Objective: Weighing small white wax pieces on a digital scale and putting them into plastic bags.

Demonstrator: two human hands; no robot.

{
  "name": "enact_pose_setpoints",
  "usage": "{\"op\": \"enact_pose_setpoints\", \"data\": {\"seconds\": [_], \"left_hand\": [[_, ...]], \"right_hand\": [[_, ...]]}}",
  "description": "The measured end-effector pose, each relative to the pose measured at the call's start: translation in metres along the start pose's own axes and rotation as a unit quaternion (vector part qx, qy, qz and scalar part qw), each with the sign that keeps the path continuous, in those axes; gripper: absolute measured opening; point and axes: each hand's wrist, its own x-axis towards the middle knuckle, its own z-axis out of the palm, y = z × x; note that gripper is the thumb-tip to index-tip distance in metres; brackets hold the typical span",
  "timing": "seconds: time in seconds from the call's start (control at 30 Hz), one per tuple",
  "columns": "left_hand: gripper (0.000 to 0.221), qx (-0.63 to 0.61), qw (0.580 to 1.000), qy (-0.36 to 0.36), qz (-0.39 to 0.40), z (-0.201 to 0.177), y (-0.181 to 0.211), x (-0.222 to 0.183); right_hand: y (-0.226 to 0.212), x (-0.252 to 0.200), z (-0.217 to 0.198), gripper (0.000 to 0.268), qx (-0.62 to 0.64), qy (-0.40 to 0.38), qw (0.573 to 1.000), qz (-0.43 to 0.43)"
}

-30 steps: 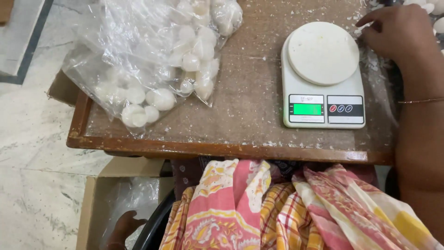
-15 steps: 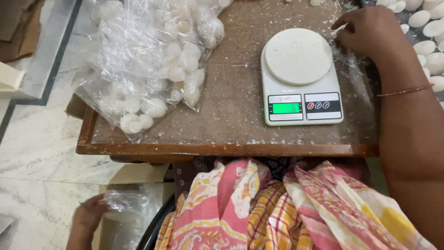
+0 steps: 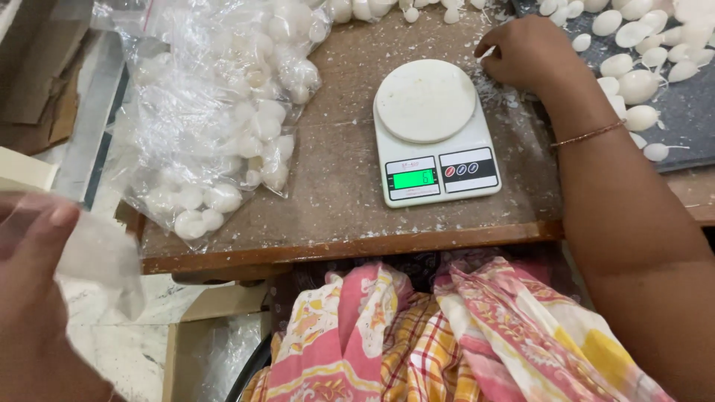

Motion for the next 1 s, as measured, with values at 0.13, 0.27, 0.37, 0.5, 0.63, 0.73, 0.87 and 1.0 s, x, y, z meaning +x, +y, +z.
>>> {"op": "enact_pose_setpoints", "data": {"seconds": [0.13, 0.27, 0.37, 0.5, 0.63, 0.73, 0.87, 1.0], "left_hand": [[0.021, -0.045, 0.987, -0.089, 0.124, 0.079, 0.040, 0.047], [0.015, 0.025, 0.929, -0.124, 0.347, 0.167, 0.061, 0.098], [0.007, 0.054, 0.907, -0.129, 0.397, 0.238, 0.037, 0.126], [0.015, 0.052, 0.947, -0.145, 0.283, 0.308, -0.010, 0.127], [0.021, 0.197, 0.931, -0.166, 0.259, 0.337, -0.054, 0.122], [0.021, 0.231, 0.924, -0.177, 0.246, 0.337, -0.070, 0.123], [0.022, 0.172, 0.945, -0.175, 0.217, 0.324, -0.057, 0.124], [0.027, 0.195, 0.946, -0.175, 0.190, 0.328, -0.054, 0.124]], "right_hand": [[-0.003, 0.001, 0.000, 0.026, -0.001, 0.001, 1.000, -0.018], [-0.005, 0.004, 0.003, 0.027, -0.025, -0.007, 0.999, -0.039], [-0.009, 0.004, 0.001, 0.025, -0.047, -0.002, 0.998, -0.048], [-0.016, 0.003, -0.004, 0.024, -0.050, -0.011, 0.998, -0.035], [-0.007, 0.007, -0.006, 0.020, -0.062, -0.013, 0.998, 0.009], [0.012, 0.004, -0.013, 0.016, -0.067, 0.060, 0.995, 0.050], [0.059, -0.017, -0.035, 0.005, -0.116, 0.242, 0.963, 0.035], [0.055, -0.034, -0.067, 0.009, -0.087, 0.307, 0.948, 0.023]]}}
